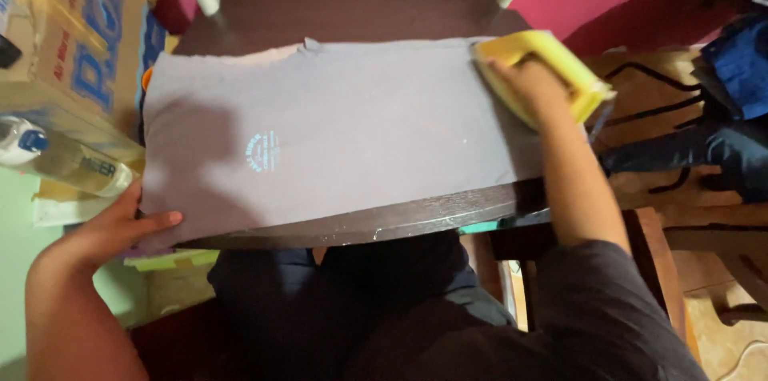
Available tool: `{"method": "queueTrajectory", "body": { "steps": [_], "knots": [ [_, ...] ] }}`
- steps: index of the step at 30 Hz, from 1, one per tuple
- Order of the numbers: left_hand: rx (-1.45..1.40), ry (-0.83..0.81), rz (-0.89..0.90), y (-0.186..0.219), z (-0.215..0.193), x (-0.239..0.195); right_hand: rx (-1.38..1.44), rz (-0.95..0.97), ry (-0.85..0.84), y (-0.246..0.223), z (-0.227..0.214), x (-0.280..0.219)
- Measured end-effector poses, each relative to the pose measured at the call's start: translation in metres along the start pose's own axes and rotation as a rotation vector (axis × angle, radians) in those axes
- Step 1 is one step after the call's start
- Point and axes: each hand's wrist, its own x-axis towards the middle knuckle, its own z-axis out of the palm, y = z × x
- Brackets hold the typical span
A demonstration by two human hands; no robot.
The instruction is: The person irons a purple garment by hand using a yellow iron on a wooden board, smoothing the fabric and moving the iron over various sections.
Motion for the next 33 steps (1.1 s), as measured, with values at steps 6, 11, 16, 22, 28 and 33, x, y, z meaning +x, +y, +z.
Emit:
{"method": "queueTrajectory", "body": {
  "steps": [6,11,16,22,28,33],
  "knots": [
    [-0.041,-0.005,0.038,-0.001,-0.002,0.003,-0.066,0.142,0.081,0.049,-0.022,0.023],
    [-0.033,-0.026,0.034,-0.007,-0.005,0.016,-0.062,0.151,0.111,0.069,-0.026,0.035],
    [0.007,-0.022,0.107,-0.012,-0.004,0.003,-0.044,0.070,0.041,0.048,-0.028,0.014],
    [0.002,-0.039,0.080,-0.012,-0.004,-0.010,-0.171,-0.314,-0.283,-0.077,0.005,-0.180],
    [0.118,-0.013,0.111,-0.016,-0.004,-0.010,-0.275,-0.546,-0.496,-0.151,0.066,-0.235],
    [0.070,-0.041,0.109,-0.015,-0.002,-0.014,-0.198,-0.498,-0.261,-0.204,0.101,-0.172]
  ]
}}
